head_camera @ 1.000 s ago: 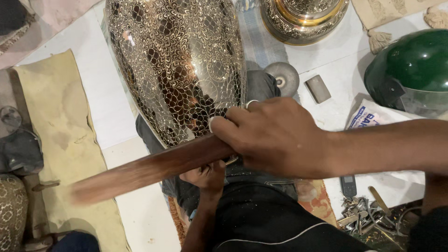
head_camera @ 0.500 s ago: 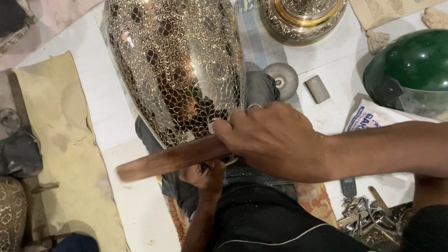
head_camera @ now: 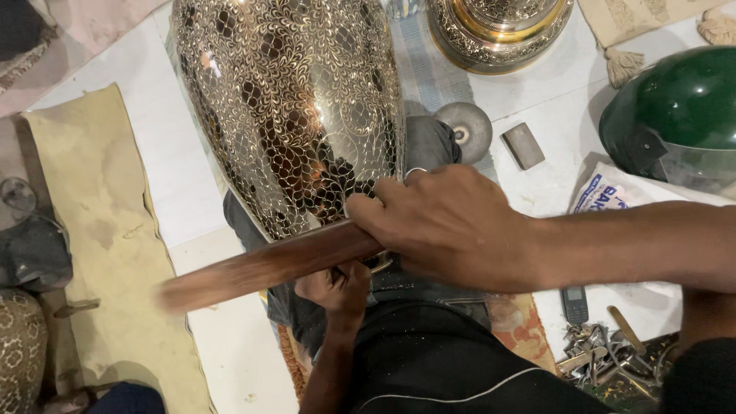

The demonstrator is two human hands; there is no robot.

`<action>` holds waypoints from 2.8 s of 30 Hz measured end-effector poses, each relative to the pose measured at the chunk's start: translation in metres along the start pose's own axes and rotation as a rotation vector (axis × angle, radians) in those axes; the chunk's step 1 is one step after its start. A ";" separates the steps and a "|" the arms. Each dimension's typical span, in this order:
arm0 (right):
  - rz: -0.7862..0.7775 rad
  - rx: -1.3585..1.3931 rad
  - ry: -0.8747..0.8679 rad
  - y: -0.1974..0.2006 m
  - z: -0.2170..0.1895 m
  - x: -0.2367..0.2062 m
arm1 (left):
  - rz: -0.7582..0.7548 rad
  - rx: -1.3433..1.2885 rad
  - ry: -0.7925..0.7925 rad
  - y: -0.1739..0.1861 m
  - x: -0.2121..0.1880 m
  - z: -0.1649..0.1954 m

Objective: The person sits on the floor holding a large engraved brass vase between their legs and decorates its surface by hand. They hold a small punch tool against the metal with one hand and repeatedly strike it with a wooden mallet held in the other hand, repositioning the punch along the vase body as they work.

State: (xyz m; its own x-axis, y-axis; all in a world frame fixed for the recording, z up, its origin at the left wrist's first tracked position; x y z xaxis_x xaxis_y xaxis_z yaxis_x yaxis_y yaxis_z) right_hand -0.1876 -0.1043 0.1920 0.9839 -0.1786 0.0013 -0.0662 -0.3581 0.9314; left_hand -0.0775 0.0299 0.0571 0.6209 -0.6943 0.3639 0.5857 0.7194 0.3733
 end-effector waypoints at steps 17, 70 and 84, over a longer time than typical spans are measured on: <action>-0.063 0.025 -0.034 -0.002 0.006 -0.003 | -0.013 0.003 0.022 0.000 0.006 0.009; 0.229 0.188 -0.028 0.012 0.017 -0.016 | -0.166 -0.044 0.018 -0.003 0.016 0.017; 0.049 0.143 -0.120 -0.008 0.027 -0.020 | -0.192 0.010 -0.010 -0.002 0.015 0.010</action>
State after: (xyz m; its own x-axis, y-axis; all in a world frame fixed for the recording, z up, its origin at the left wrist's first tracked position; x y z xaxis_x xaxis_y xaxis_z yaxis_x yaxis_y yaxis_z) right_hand -0.2116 -0.1224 0.1746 0.9527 -0.3039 -0.0056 -0.1451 -0.4709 0.8702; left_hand -0.0746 0.0173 0.0702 0.4930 -0.8188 0.2941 0.6874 0.5738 0.4452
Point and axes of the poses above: each hand's wrist, its own x-axis towards the middle knuckle, its own y-axis out of the back of the hand, z = x × y, the point moved 7 cm from there along x, towards the middle knuckle, and after that the axes turned 11 degrees about y, right-handed, at the moved point
